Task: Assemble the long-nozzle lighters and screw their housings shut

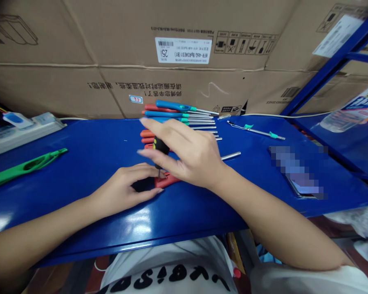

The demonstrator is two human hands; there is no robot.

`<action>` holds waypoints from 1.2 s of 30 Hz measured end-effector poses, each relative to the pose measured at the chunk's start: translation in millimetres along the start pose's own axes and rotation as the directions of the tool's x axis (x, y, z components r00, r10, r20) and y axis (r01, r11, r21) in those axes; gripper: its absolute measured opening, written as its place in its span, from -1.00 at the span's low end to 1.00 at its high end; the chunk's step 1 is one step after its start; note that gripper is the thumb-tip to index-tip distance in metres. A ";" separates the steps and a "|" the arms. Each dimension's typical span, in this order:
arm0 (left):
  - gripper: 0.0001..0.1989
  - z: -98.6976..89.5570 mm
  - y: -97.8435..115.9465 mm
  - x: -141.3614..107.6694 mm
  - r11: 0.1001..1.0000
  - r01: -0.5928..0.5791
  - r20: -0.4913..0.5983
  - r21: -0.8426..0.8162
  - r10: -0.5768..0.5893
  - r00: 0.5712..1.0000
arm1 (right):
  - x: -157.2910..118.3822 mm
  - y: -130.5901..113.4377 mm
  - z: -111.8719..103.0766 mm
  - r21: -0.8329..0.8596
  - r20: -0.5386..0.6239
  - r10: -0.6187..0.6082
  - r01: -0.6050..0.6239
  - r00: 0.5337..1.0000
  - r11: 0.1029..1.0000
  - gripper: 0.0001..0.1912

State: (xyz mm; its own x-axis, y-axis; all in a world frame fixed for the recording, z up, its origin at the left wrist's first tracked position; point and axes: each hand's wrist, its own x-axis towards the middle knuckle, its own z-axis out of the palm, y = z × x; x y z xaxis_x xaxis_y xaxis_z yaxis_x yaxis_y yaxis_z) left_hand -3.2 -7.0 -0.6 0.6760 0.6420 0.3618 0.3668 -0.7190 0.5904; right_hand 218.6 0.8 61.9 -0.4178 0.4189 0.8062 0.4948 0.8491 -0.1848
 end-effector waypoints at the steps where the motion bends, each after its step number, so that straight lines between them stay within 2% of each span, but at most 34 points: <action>1: -0.77 -0.2 0.2 -0.1 1.000 0.003 0.004 0.000 -0.003 1.000 | -0.3 -0.4 0.4 0.018 0.030 0.022 -0.023 0.999 1.000 -0.61; 4: -0.76 -0.6 0.7 -0.4 1.000 0.018 0.013 0.006 -0.018 1.000 | -0.8 -2.5 1.4 0.114 0.073 0.063 -0.071 0.995 0.991 -0.62; 6: -0.77 -0.7 0.8 -0.4 1.000 0.014 0.014 0.008 -0.014 1.000 | -1.0 -3.8 1.7 0.072 0.010 0.007 -0.008 1.000 0.997 -0.73; 8: -0.78 -0.7 0.5 -0.3 1.000 0.004 0.008 0.008 -0.004 1.000 | -1.0 -4.7 2.1 -0.005 -0.028 -0.044 0.044 0.999 0.999 -0.75; 10: -0.78 -0.8 0.1 -0.2 1.000 0.006 0.010 0.009 -0.006 1.000 | -0.9 -5.3 3.1 0.016 0.042 -0.005 0.004 0.999 1.000 -0.68; 13: -0.77 -0.6 -0.3 -0.2 1.000 0.024 0.022 0.011 -0.024 0.999 | -0.9 -4.3 5.3 0.163 0.164 0.096 -0.123 0.982 0.979 -0.58; 15: -0.76 -0.2 -0.3 -0.3 1.000 0.025 0.019 0.006 -0.025 1.000 | -1.3 -2.5 6.0 0.167 0.120 0.094 -0.114 0.988 0.979 -0.62; 18: -0.77 0.0 0.4 0.0 1.000 0.022 0.006 -0.010 -0.022 1.000 | -1.9 -1.0 4.5 0.062 0.032 0.041 -0.043 0.999 0.997 -0.62; 23: -0.76 -1.1 2.0 0.9 0.999 0.041 0.025 -0.013 -0.041 0.999 | -0.3 -4.4 0.2 0.173 0.193 0.101 -0.135 0.976 0.976 -0.54; 28: -0.78 -1.0 1.7 0.6 0.999 0.028 0.015 -0.022 -0.027 1.000 | 1.0 -5.6 -0.3 0.014 0.022 0.006 -0.006 1.000 1.000 -0.68; 33: -0.73 -0.6 1.5 0.5 0.999 0.031 0.004 -0.008 -0.031 1.000 | 5.0 -8.0 -3.4 0.175 0.109 0.119 -0.137 0.987 0.975 -0.64; 36: -0.75 -0.4 1.4 0.7 0.999 0.026 0.002 -0.018 -0.026 1.000 | 4.7 -6.7 -3.9 0.132 0.036 0.069 -0.073 0.997 0.989 -0.79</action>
State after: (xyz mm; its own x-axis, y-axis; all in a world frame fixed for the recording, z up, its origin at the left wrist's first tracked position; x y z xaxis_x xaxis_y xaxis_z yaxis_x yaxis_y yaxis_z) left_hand -2.5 -7.4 0.8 0.6673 0.6599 0.3452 0.3725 -0.6971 0.6126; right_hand 216.2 -4.1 69.2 -0.4098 0.4880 0.7706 0.4193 0.8511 -0.3160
